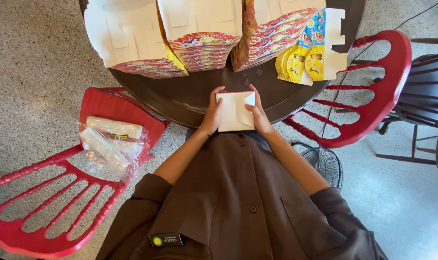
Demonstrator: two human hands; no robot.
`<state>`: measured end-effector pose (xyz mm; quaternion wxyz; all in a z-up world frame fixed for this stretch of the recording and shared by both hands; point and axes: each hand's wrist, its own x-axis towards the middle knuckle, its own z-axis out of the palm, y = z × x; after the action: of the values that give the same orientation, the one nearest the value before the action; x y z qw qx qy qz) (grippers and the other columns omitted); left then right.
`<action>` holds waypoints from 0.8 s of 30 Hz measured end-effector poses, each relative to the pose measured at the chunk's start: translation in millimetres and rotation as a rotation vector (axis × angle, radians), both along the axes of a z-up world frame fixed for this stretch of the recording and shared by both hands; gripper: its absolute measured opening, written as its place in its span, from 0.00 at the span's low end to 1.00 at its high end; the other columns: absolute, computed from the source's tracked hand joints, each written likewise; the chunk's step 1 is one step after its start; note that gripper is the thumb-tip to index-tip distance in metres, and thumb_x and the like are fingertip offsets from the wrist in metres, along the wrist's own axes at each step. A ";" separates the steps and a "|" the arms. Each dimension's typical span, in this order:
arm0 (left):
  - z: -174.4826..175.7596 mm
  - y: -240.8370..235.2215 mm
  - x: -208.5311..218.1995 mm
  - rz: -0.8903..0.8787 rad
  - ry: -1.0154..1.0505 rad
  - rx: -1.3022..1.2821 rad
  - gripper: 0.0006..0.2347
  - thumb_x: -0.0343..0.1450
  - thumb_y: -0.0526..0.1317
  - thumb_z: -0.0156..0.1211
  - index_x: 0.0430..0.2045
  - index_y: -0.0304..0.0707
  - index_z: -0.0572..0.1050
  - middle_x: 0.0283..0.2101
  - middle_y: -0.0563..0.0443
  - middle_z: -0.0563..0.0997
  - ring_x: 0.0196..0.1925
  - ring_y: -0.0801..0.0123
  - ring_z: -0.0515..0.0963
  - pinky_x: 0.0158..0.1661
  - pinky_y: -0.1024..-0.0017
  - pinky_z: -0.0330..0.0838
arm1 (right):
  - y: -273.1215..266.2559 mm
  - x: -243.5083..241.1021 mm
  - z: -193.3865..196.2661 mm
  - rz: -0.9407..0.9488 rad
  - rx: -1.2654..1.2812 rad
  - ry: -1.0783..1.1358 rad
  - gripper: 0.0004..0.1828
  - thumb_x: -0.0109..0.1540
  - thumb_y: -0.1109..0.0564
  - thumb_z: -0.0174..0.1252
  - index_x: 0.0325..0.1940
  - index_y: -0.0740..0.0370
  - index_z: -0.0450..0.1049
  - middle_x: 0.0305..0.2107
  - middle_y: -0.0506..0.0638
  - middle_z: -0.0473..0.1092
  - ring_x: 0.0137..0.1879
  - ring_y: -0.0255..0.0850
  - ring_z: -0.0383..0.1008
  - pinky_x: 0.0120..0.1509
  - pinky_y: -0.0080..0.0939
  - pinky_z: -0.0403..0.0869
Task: The person assembles flat-packed paper boxes by folding and interlocking the flaps. They handle multiple boxes one at a time, folding the sides and securing the structure, then stacking the completed boxes on a round table.
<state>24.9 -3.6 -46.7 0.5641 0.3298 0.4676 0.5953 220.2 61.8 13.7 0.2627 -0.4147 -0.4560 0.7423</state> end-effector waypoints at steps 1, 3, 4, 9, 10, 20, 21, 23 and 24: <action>2.2 -0.1 1.1 0.006 -0.059 -0.021 0.23 0.82 0.51 0.44 0.69 0.37 0.56 0.62 0.43 0.68 0.65 0.65 0.67 0.66 0.70 0.59 | -1.4 -2.3 4.6 0.015 0.014 -0.026 0.39 0.71 0.57 0.46 0.83 0.53 0.37 0.70 0.56 0.56 0.74 0.42 0.56 0.77 0.40 0.56; 4.5 0.4 1.5 0.022 -0.175 -0.062 0.23 0.81 0.52 0.43 0.67 0.38 0.57 0.59 0.44 0.70 0.61 0.67 0.69 0.63 0.71 0.62 | -2.0 -6.4 11.9 0.040 0.091 -0.068 0.39 0.72 0.56 0.46 0.83 0.53 0.35 0.71 0.56 0.53 0.75 0.41 0.54 0.78 0.40 0.54; 5.4 0.2 1.5 0.019 -0.158 -0.064 0.23 0.81 0.52 0.44 0.67 0.38 0.56 0.58 0.44 0.70 0.60 0.67 0.69 0.63 0.71 0.62 | -1.2 -8.6 14.8 0.052 0.153 -0.085 0.39 0.73 0.57 0.47 0.83 0.53 0.35 0.72 0.55 0.51 0.76 0.41 0.52 0.78 0.40 0.53; 17.9 -4.8 1.5 0.021 -0.081 -0.093 0.22 0.81 0.50 0.47 0.65 0.38 0.57 0.55 0.44 0.70 0.57 0.67 0.70 0.60 0.70 0.64 | -4.1 -17.0 29.3 0.018 0.085 -0.067 0.41 0.72 0.57 0.48 0.84 0.54 0.34 0.70 0.57 0.55 0.73 0.41 0.55 0.77 0.40 0.56; 21.7 -3.2 0.3 0.020 -0.073 -0.082 0.21 0.81 0.51 0.46 0.64 0.38 0.58 0.55 0.44 0.71 0.57 0.68 0.70 0.60 0.71 0.64 | -4.2 -18.7 32.9 0.014 0.091 -0.034 0.41 0.72 0.57 0.47 0.84 0.54 0.33 0.71 0.57 0.53 0.74 0.41 0.54 0.77 0.40 0.55; 51.1 -14.3 -3.5 0.127 -0.179 -0.008 0.18 0.83 0.51 0.42 0.58 0.35 0.62 0.61 0.44 0.68 0.62 0.67 0.68 0.65 0.69 0.61 | -29.2 -16.8 70.7 0.046 0.167 0.031 0.44 0.70 0.63 0.45 0.84 0.57 0.28 0.78 0.55 0.42 0.81 0.41 0.45 0.81 0.39 0.48; 51.4 -18.2 -2.4 0.152 -0.123 -0.006 0.18 0.83 0.51 0.42 0.58 0.34 0.63 0.61 0.44 0.68 0.61 0.67 0.68 0.64 0.69 0.61 | -33.5 -17.9 71.2 0.047 0.125 0.043 0.44 0.71 0.63 0.44 0.84 0.56 0.26 0.78 0.56 0.43 0.80 0.41 0.46 0.80 0.39 0.49; 51.9 -27.1 -1.0 0.162 -0.046 -0.048 0.18 0.83 0.51 0.40 0.59 0.36 0.62 0.61 0.45 0.68 0.62 0.68 0.67 0.65 0.70 0.60 | -37.8 -20.1 71.8 0.048 0.044 0.069 0.43 0.72 0.61 0.42 0.83 0.55 0.24 0.77 0.56 0.44 0.78 0.40 0.48 0.79 0.38 0.51; 51.7 -29.7 -1.2 0.168 -0.006 -0.068 0.18 0.83 0.51 0.38 0.59 0.36 0.62 0.61 0.46 0.68 0.63 0.69 0.66 0.65 0.70 0.59 | -37.6 -20.3 72.3 0.074 0.071 0.035 0.43 0.72 0.61 0.43 0.83 0.55 0.25 0.77 0.56 0.44 0.78 0.40 0.48 0.79 0.38 0.51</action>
<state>23.7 -33.2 5.1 0.5244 0.2683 0.5118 0.6253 199.9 24.3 86.1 0.2576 -0.3751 -0.4924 0.7420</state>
